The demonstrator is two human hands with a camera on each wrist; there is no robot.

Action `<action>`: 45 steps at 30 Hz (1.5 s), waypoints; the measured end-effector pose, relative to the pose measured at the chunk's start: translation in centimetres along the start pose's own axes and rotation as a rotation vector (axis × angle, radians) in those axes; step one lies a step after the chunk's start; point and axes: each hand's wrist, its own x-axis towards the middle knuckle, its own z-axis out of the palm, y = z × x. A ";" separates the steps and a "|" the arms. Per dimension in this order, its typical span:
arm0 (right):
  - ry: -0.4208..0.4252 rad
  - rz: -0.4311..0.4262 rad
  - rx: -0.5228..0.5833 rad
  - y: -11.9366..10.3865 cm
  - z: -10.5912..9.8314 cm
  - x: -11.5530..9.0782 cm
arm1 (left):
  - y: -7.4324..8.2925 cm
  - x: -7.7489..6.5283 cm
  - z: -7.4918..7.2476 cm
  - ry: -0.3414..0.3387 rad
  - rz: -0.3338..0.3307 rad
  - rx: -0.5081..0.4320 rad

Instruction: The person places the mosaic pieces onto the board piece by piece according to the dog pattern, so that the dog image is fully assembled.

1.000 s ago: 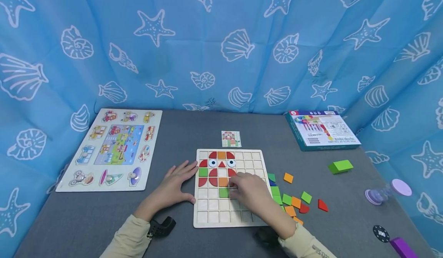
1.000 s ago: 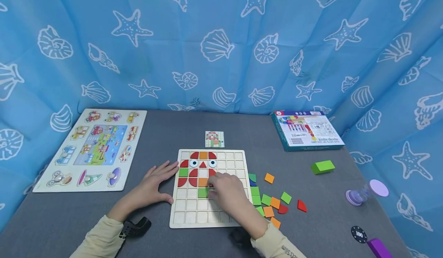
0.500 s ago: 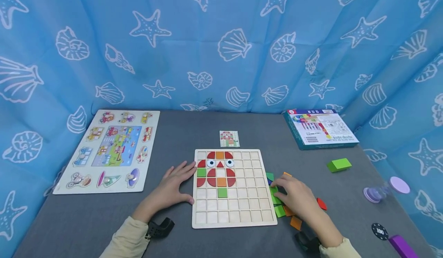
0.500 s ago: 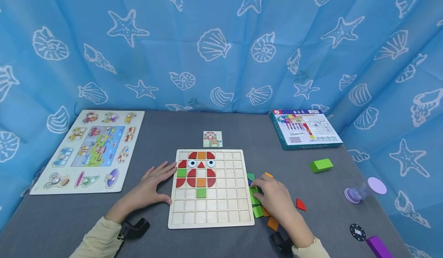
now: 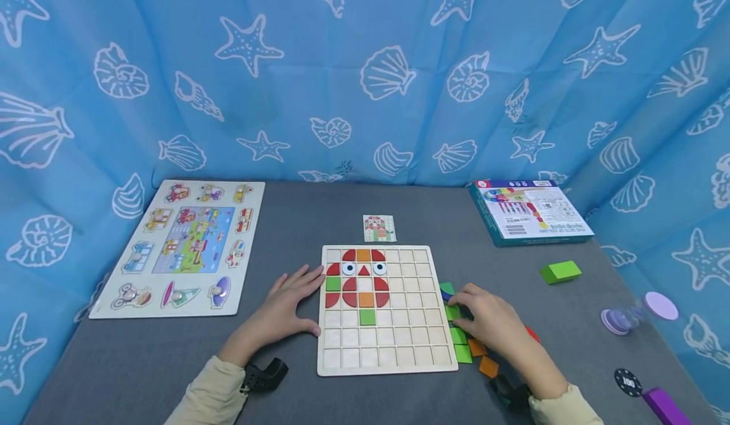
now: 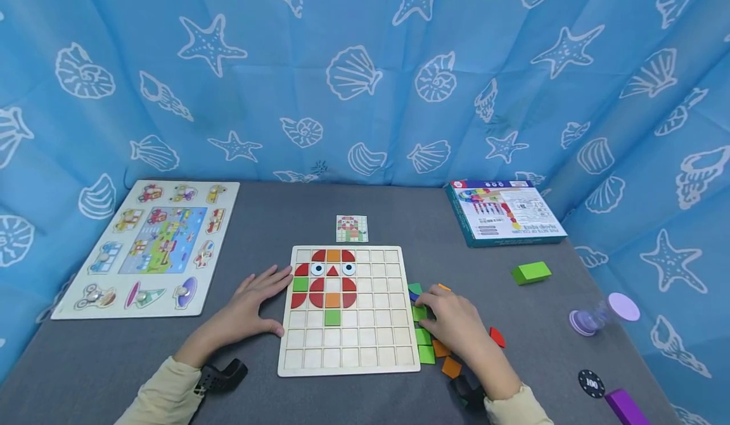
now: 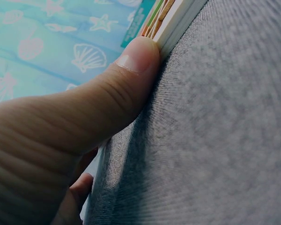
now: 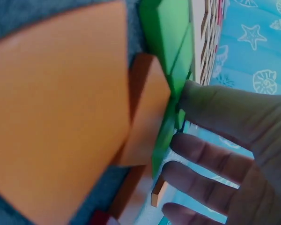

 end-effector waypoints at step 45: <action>0.178 -0.275 0.171 -6.7 -0.2 0.4 | 0.2 0.0 -0.2 -0.001 -0.007 0.004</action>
